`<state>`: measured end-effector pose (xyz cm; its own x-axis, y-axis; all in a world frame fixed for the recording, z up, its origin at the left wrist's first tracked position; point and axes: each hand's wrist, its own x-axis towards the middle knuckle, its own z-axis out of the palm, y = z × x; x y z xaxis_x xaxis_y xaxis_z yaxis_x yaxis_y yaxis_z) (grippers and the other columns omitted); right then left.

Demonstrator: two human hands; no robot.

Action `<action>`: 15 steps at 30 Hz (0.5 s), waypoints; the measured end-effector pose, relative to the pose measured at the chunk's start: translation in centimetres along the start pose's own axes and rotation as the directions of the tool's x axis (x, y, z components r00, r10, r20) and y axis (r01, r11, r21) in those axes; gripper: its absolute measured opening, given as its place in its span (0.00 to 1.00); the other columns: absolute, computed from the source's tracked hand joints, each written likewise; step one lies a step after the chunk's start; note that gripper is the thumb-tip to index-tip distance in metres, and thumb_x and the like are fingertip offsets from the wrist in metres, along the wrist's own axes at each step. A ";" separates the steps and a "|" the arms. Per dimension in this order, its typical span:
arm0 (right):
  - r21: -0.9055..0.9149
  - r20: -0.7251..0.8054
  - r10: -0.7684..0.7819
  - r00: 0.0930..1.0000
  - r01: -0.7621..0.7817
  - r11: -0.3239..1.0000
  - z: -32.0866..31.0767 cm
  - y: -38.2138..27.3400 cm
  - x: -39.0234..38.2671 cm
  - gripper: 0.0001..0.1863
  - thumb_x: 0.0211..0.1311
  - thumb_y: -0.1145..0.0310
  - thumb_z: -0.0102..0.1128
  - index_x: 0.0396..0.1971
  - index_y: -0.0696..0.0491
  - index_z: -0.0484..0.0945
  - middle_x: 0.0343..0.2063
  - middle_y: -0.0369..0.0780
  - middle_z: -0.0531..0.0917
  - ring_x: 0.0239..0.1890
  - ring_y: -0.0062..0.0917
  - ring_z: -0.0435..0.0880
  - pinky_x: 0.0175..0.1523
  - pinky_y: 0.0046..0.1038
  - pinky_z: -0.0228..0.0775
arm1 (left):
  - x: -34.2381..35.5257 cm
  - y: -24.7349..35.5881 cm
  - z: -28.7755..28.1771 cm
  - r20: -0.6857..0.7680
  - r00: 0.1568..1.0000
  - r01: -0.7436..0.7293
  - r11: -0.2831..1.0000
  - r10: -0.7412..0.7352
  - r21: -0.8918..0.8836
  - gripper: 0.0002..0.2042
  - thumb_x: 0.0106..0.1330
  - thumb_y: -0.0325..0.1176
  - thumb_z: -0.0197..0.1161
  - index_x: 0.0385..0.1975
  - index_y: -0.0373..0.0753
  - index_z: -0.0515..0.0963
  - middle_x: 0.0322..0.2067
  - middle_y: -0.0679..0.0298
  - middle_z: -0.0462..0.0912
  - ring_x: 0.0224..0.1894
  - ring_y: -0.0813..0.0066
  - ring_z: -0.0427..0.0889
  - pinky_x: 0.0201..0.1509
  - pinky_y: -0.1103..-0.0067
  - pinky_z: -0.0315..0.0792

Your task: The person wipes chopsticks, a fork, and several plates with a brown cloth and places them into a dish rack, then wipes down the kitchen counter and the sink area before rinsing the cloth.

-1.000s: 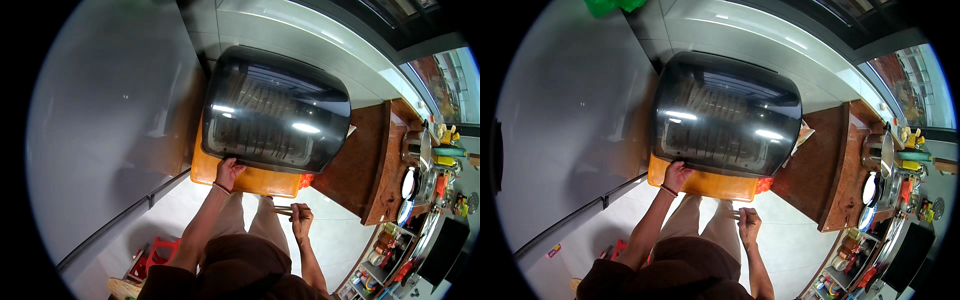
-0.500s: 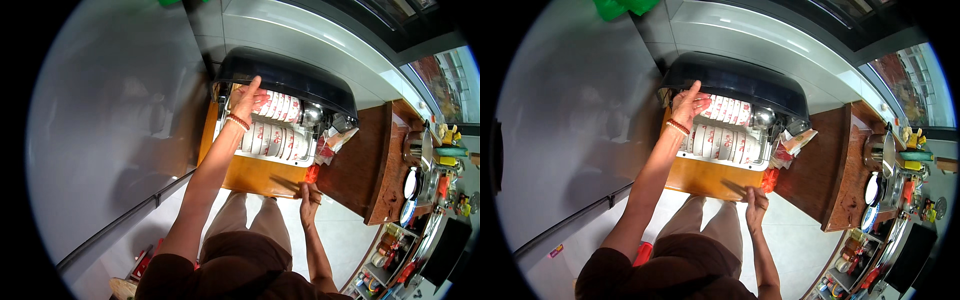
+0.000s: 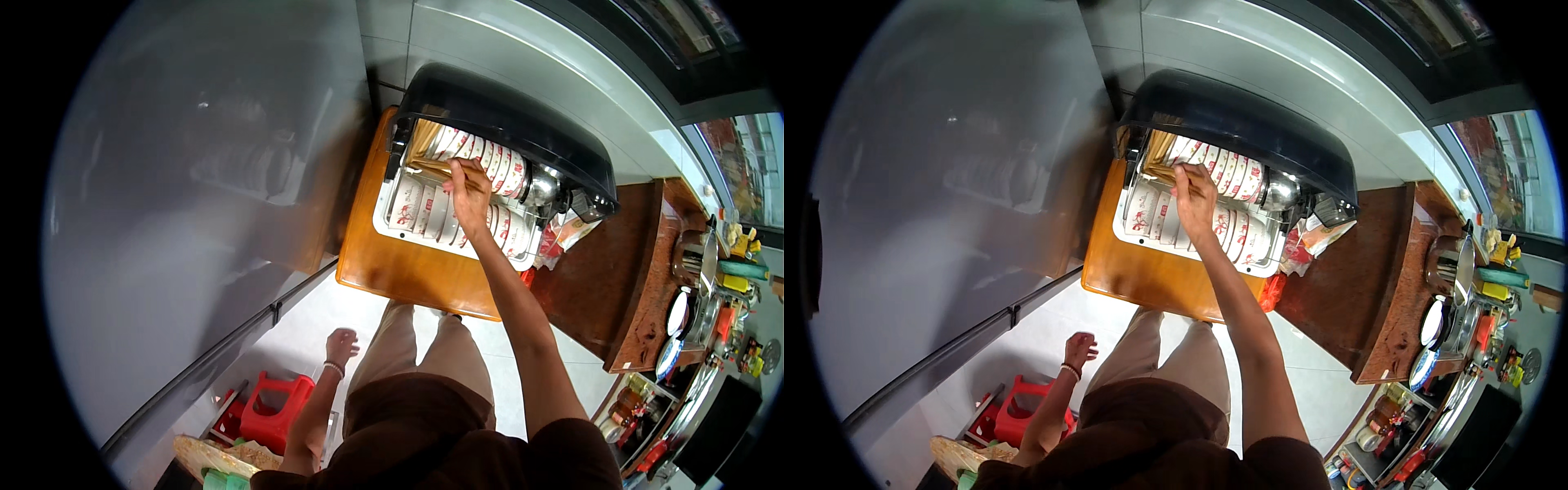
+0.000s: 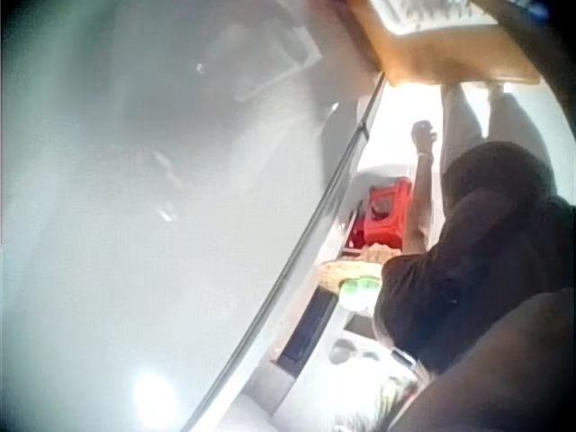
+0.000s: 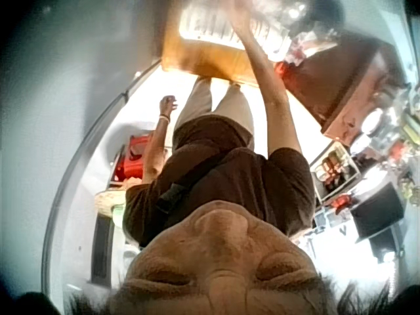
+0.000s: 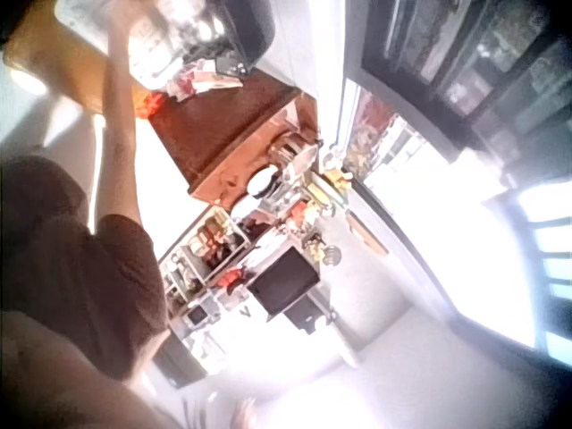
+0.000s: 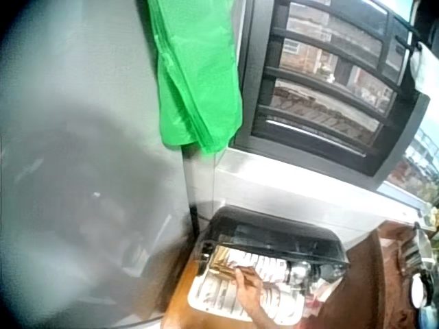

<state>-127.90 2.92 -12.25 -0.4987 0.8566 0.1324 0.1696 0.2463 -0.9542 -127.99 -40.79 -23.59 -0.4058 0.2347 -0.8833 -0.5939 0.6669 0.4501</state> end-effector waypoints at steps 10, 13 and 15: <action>-0.441 -0.102 0.221 0.970 -0.243 0.864 7.6 7.1 6.7 0.14 0.56 0.64 0.56 0.26 0.62 0.75 0.22 0.44 0.80 0.20 0.31 0.79 0.32 0.27 0.71 | -1.1 -7.8 -4.3 -0.029 0.973 0.221 0.957 -0.230 -0.186 0.11 0.62 0.35 0.54 0.40 0.36 0.73 0.30 0.58 0.79 0.28 0.68 0.81 0.28 0.76 0.77; -0.277 -0.296 0.034 0.954 -0.120 0.953 6.7 12.8 11.8 0.12 0.53 0.66 0.61 0.30 0.60 0.76 0.24 0.43 0.81 0.19 0.28 0.79 0.31 0.25 0.71 | -0.2 -4.8 -3.7 0.063 0.969 0.245 0.954 -0.237 -0.172 0.11 0.63 0.34 0.54 0.40 0.36 0.73 0.31 0.59 0.79 0.30 0.68 0.81 0.30 0.75 0.77; -0.281 -0.157 0.239 0.958 -0.275 0.919 7.8 9.2 10.4 0.15 0.52 0.65 0.61 0.35 0.60 0.75 0.30 0.47 0.79 0.24 0.32 0.79 0.36 0.28 0.71 | -1.1 -6.1 -4.3 0.028 0.967 0.255 0.944 -0.255 -0.209 0.11 0.63 0.35 0.54 0.40 0.36 0.73 0.31 0.59 0.79 0.30 0.68 0.81 0.30 0.75 0.77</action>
<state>-138.12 10.59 -21.73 -0.3042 0.9508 -0.0592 0.5320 0.1181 -0.8385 -126.94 -48.11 -24.82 -0.2214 0.0768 -0.9722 -0.8096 0.5413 0.2271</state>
